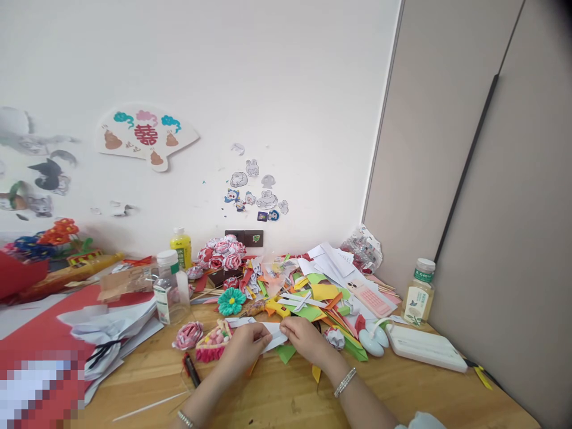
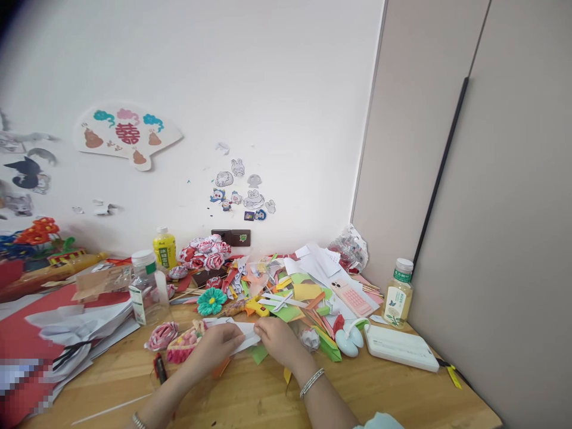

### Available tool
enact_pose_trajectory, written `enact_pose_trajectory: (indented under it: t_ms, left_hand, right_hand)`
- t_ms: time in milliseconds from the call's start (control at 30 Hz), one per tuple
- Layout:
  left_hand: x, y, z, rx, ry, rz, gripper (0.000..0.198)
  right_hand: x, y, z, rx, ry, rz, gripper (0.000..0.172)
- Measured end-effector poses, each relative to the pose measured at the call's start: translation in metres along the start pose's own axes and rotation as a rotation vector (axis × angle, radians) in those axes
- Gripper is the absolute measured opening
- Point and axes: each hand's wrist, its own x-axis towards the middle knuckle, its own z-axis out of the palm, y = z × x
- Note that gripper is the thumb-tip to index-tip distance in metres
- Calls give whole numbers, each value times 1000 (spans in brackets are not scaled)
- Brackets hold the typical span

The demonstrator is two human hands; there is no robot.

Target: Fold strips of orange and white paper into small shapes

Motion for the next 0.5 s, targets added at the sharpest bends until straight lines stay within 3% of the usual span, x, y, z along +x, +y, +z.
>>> enact_pose_trajectory:
  t_ms: [500]
  left_hand:
    - [-1,-2,2,115,26,7,25]
  right_hand:
    - [-1,0,-2,-7,19,9,16]
